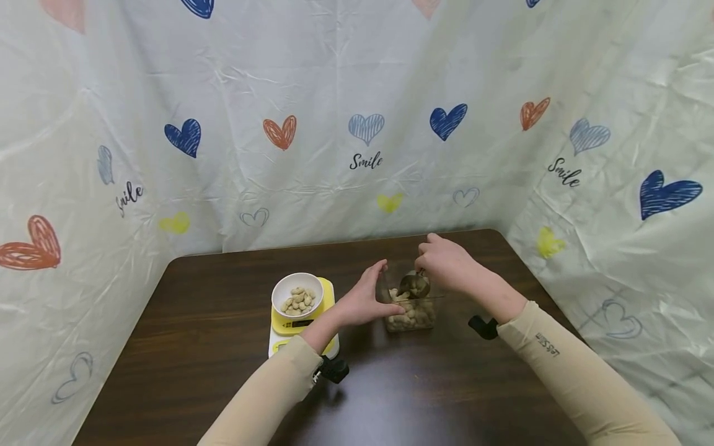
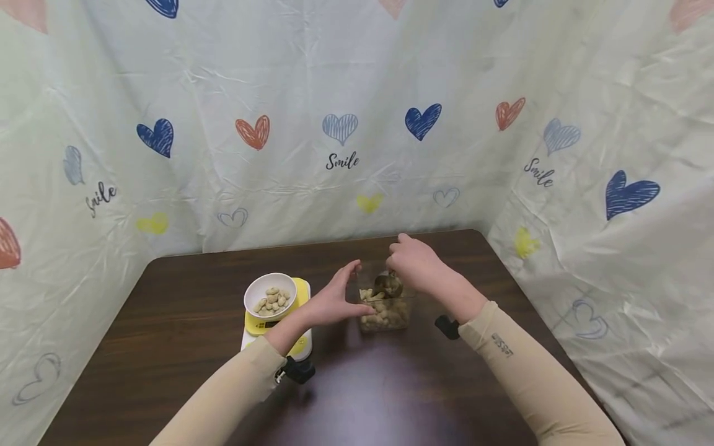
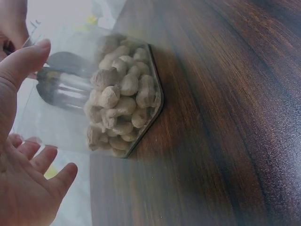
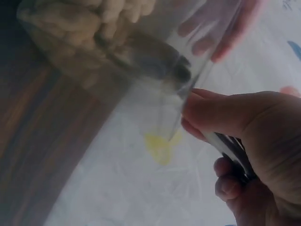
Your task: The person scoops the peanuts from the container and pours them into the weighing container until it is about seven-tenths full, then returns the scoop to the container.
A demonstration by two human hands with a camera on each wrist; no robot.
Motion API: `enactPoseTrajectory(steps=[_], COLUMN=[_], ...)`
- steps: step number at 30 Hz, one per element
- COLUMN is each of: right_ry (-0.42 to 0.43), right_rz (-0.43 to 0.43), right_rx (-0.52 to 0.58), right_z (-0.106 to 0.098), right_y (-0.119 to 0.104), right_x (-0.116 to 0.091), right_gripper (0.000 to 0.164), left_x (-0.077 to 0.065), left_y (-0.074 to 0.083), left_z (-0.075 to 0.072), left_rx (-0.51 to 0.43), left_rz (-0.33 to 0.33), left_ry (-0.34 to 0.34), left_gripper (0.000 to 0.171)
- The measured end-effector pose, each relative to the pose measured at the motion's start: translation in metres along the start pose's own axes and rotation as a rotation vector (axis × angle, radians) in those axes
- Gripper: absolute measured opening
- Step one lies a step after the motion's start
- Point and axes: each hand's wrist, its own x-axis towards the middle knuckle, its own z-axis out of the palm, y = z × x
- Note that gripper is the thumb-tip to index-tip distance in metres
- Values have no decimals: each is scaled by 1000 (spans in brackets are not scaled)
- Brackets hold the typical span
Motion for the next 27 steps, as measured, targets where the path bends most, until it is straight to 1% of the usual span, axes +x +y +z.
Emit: enactPoseTrajectory(steps=[4, 6, 9, 12, 16, 21, 25, 27], right_ry=[-45, -75, -100, -97, -123, -158, -155, -155], right_rz=[74, 97, 97, 90, 93, 136, 172, 183], right_rx=[99, 154, 231, 274, 324, 390, 436, 477], right_z=[2, 2, 3, 8, 14, 11, 6, 4], right_y=[7, 10, 12, 12, 17, 25, 31, 35], right_x=[-4, -6, -8, -8, -6, -7, -9, -11], right_gripper=[20, 19, 19, 18, 15, 11, 11, 11], left_x=[1, 1, 1, 2, 2, 2, 1, 0], left_y=[-1, -1, -1, -2, -2, -3, -1, 0], left_z=[0, 1, 2, 2, 1, 1, 1, 1], left_rx=[0, 2, 15, 30, 33, 25, 14, 12], left_rz=[-3, -6, -6, 1, 7, -9, -4, -1], left_ry=[7, 7, 9, 15, 24, 14, 15, 17], left_gripper=[110, 111, 113, 113, 112, 114, 113, 112])
